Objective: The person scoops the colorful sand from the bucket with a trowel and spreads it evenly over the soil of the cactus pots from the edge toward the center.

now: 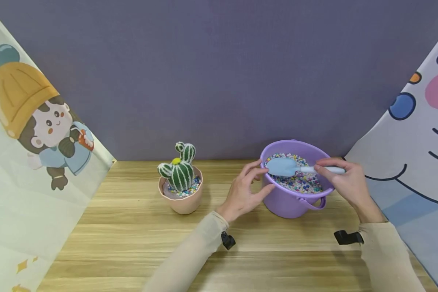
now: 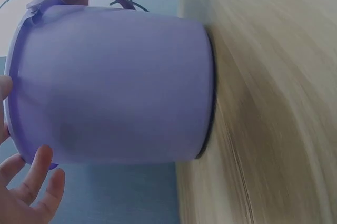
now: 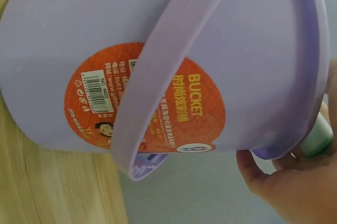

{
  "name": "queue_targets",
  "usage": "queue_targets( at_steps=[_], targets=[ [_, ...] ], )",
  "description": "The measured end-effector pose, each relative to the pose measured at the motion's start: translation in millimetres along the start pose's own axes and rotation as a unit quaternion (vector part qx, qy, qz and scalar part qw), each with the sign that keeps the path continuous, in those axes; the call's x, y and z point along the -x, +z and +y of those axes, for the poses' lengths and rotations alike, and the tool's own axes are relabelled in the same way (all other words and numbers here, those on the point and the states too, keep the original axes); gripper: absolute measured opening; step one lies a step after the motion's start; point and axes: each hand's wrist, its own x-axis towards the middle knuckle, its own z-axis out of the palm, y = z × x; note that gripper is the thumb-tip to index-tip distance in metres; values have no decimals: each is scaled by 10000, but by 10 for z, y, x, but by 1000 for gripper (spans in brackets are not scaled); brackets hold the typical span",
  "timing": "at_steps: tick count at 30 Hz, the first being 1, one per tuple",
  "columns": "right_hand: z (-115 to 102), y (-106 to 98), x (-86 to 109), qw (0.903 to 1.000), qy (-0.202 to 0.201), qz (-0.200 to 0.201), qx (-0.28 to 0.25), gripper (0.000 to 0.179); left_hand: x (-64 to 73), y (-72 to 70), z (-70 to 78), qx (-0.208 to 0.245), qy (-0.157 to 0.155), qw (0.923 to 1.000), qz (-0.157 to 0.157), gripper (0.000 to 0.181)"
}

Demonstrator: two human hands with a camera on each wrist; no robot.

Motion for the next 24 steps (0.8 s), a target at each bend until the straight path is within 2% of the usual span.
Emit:
queue_targets(
  at_steps=[7, 10, 13, 16, 19, 21, 24],
  targets=[
    [3, -14, -24, 9994, -110, 265, -178, 31, -37, 1, 0, -85, 15, 10000, 2, 50],
    [-8, -15, -35, 9982, -137, 509, -278, 26, -12, -8, -2, -346, 16, 9993, -167, 55],
    [-62, -6, -27, 9951, 86, 916, -366, 25, 15, -40, 21, -582, -38, 9972, -459, 64],
    [-168, 17, 8, 9855, 461, 1506, -629, 23, 50, -142, 95, -536, -281, 9949, -803, 71],
    [-286, 42, 58, 9718, 490, 2073, -1010, 22, 106, -317, 144, -418, -471, 9932, -977, 71],
    [-361, 52, 105, 9668, 248, 2261, -1168, 21, 168, -448, 133, -249, -550, 9944, -873, 66],
    [-487, 52, 195, 9651, -121, 2303, -1243, 22, 258, -657, 92, -42, -528, 9969, -588, 58]
  ],
)
